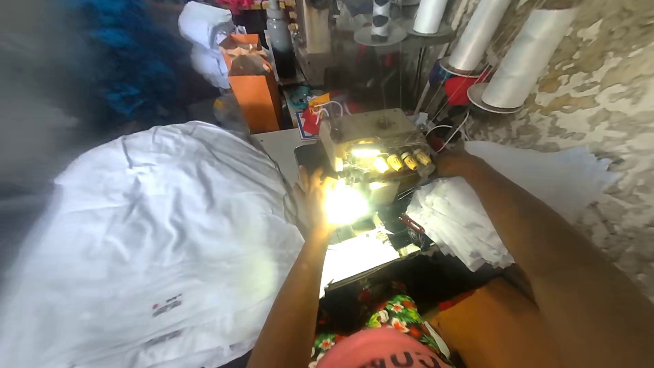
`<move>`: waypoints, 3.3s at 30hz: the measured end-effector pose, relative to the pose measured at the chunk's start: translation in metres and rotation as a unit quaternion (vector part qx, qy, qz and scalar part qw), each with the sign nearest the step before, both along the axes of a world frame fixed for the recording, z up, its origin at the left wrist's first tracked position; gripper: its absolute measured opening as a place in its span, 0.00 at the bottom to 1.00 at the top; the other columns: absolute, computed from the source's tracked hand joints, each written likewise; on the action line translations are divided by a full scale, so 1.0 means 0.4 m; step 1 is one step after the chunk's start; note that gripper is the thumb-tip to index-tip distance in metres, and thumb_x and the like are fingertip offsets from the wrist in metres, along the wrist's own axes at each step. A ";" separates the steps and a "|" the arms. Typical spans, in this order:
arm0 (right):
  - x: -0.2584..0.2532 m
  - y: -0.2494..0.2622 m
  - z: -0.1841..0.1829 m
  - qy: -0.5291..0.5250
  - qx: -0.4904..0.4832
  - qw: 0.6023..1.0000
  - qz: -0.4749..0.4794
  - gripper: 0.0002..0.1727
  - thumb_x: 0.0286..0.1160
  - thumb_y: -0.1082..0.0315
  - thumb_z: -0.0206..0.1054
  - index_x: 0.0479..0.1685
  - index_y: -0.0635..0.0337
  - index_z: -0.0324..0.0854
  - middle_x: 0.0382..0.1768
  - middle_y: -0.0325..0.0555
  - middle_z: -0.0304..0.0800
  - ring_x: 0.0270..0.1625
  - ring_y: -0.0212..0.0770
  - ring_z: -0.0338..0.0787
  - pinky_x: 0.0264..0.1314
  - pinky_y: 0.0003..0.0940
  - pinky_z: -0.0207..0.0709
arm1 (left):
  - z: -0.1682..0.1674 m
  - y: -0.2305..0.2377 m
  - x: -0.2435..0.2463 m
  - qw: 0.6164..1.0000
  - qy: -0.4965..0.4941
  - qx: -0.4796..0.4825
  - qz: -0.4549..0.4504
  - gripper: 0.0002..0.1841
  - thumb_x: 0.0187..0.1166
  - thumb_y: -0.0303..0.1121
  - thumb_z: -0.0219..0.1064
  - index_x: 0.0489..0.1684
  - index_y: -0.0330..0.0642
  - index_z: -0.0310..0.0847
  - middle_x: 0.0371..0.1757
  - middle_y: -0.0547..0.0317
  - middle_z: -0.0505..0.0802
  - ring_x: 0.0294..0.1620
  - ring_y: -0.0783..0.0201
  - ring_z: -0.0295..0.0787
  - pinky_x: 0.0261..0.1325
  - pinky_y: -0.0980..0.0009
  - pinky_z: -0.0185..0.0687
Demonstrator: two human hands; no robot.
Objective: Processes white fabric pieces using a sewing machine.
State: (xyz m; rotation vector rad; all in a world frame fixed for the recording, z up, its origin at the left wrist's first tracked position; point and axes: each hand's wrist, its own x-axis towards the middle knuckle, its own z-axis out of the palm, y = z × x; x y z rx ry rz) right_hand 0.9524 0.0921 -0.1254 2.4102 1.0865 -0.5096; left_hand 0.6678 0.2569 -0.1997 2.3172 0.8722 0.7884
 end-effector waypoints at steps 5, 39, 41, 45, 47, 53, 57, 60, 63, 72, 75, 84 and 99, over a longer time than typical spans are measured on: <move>0.051 -0.037 0.002 0.007 0.070 0.996 0.058 0.17 0.84 0.59 0.67 0.61 0.61 0.88 0.61 0.65 0.89 0.71 0.71 0.81 0.80 0.83 0.45 | 0.005 -0.002 0.001 1.000 -0.006 0.002 0.003 0.14 0.86 0.39 0.64 0.44 0.38 0.93 0.77 0.42 0.83 0.90 0.32 0.55 0.87 0.31 0.42; -0.386 -0.154 -0.201 0.203 0.582 0.782 -0.094 0.09 0.76 0.70 0.72 0.46 0.67 0.88 0.33 0.45 0.93 0.30 0.29 0.89 0.38 0.27 0.84 | 0.017 0.009 0.003 0.998 -0.019 -0.064 0.010 0.16 0.86 0.37 0.65 0.41 0.32 0.92 0.72 0.39 0.87 0.86 0.35 0.67 0.86 0.40 0.56; -0.423 -0.128 -0.177 0.280 0.692 0.659 -0.092 0.09 0.69 0.78 0.72 0.46 0.66 0.85 0.36 0.37 0.95 0.36 0.24 0.93 0.44 0.21 0.88 | 0.014 0.012 0.006 0.998 -0.016 -0.061 0.010 0.16 0.86 0.37 0.64 0.41 0.32 0.92 0.72 0.40 0.87 0.86 0.36 0.67 0.87 0.41 0.56; -0.484 -0.039 -0.179 0.307 0.790 0.529 -0.042 0.13 0.67 0.80 0.72 0.47 0.56 0.86 0.41 0.33 0.96 0.40 0.29 0.95 0.47 0.28 0.92 | 0.025 0.005 0.006 0.997 0.006 -0.078 0.005 0.16 0.88 0.37 0.62 0.43 0.33 0.92 0.75 0.41 0.85 0.88 0.36 0.63 0.86 0.40 0.55; -0.510 0.012 -0.203 0.267 0.802 0.534 -0.029 0.11 0.72 0.75 0.70 0.51 0.56 0.80 0.43 0.32 0.92 0.41 0.26 0.92 0.47 0.26 0.89 | 0.022 0.006 0.006 0.997 0.000 -0.072 0.009 0.15 0.87 0.36 0.63 0.41 0.32 0.92 0.74 0.40 0.85 0.88 0.37 0.64 0.87 0.42 0.55; -0.566 0.096 -0.245 0.267 0.820 0.507 -0.011 0.11 0.72 0.77 0.69 0.52 0.60 0.80 0.52 0.37 0.94 0.54 0.28 0.93 0.59 0.27 0.88 | 0.027 0.003 0.006 0.997 0.014 -0.080 0.014 0.15 0.87 0.35 0.62 0.44 0.32 0.92 0.77 0.40 0.83 0.89 0.36 0.62 0.88 0.41 0.52; -0.559 0.106 -0.258 0.278 0.827 0.488 0.000 0.11 0.72 0.78 0.69 0.52 0.59 0.83 0.57 0.38 0.93 0.57 0.28 0.91 0.62 0.26 0.85 | 0.027 0.006 0.007 0.997 0.015 -0.077 0.009 0.16 0.87 0.37 0.62 0.44 0.33 0.92 0.77 0.40 0.84 0.89 0.36 0.62 0.89 0.41 0.51; -0.555 0.104 -0.268 0.270 0.826 0.494 0.008 0.10 0.72 0.78 0.69 0.50 0.59 0.82 0.56 0.41 0.95 0.59 0.34 0.94 0.65 0.32 0.88 | 0.026 0.007 0.009 0.997 0.021 -0.077 0.013 0.16 0.88 0.38 0.62 0.44 0.34 0.93 0.77 0.42 0.84 0.89 0.38 0.62 0.87 0.40 0.53; -0.545 0.106 -0.262 0.267 0.828 0.492 0.010 0.09 0.70 0.79 0.71 0.46 0.60 0.85 0.52 0.41 0.97 0.56 0.33 0.95 0.62 0.30 0.88 | 0.027 0.008 0.009 0.996 0.030 -0.084 0.014 0.17 0.88 0.39 0.62 0.45 0.34 0.92 0.77 0.43 0.84 0.89 0.38 0.61 0.87 0.40 0.54; -0.532 0.105 -0.242 0.330 0.815 0.475 -0.037 0.12 0.65 0.83 0.72 0.44 0.58 0.88 0.46 0.34 0.96 0.49 0.27 0.94 0.56 0.26 0.89 | 0.031 0.006 0.010 0.996 0.030 -0.082 0.018 0.16 0.88 0.38 0.62 0.44 0.33 0.92 0.77 0.41 0.84 0.89 0.37 0.61 0.88 0.42 0.54; -0.529 0.109 -0.242 0.331 0.811 0.480 -0.044 0.12 0.65 0.84 0.71 0.43 0.59 0.88 0.46 0.36 0.96 0.47 0.28 0.94 0.55 0.26 0.89 | 0.032 0.005 0.010 0.996 0.024 -0.084 0.019 0.15 0.87 0.37 0.63 0.43 0.33 0.92 0.77 0.41 0.84 0.89 0.36 0.61 0.87 0.41 0.54; -0.519 0.116 -0.251 0.337 0.815 0.471 -0.030 0.12 0.66 0.84 0.70 0.41 0.58 0.88 0.47 0.36 0.96 0.48 0.28 0.94 0.56 0.27 0.89 | 0.022 0.011 0.011 0.996 0.023 -0.081 0.011 0.17 0.88 0.39 0.61 0.44 0.34 0.92 0.77 0.42 0.84 0.89 0.36 0.60 0.86 0.39 0.54; -0.558 0.116 -0.267 0.143 0.813 0.564 -0.007 0.08 0.71 0.78 0.64 0.44 0.72 0.84 0.43 0.46 0.96 0.49 0.22 0.92 0.58 0.18 0.82 | 0.029 0.028 0.022 0.990 0.095 -0.101 0.005 0.14 0.88 0.33 0.58 0.60 0.42 0.87 0.86 0.46 0.75 0.93 0.38 0.51 0.83 0.35 0.56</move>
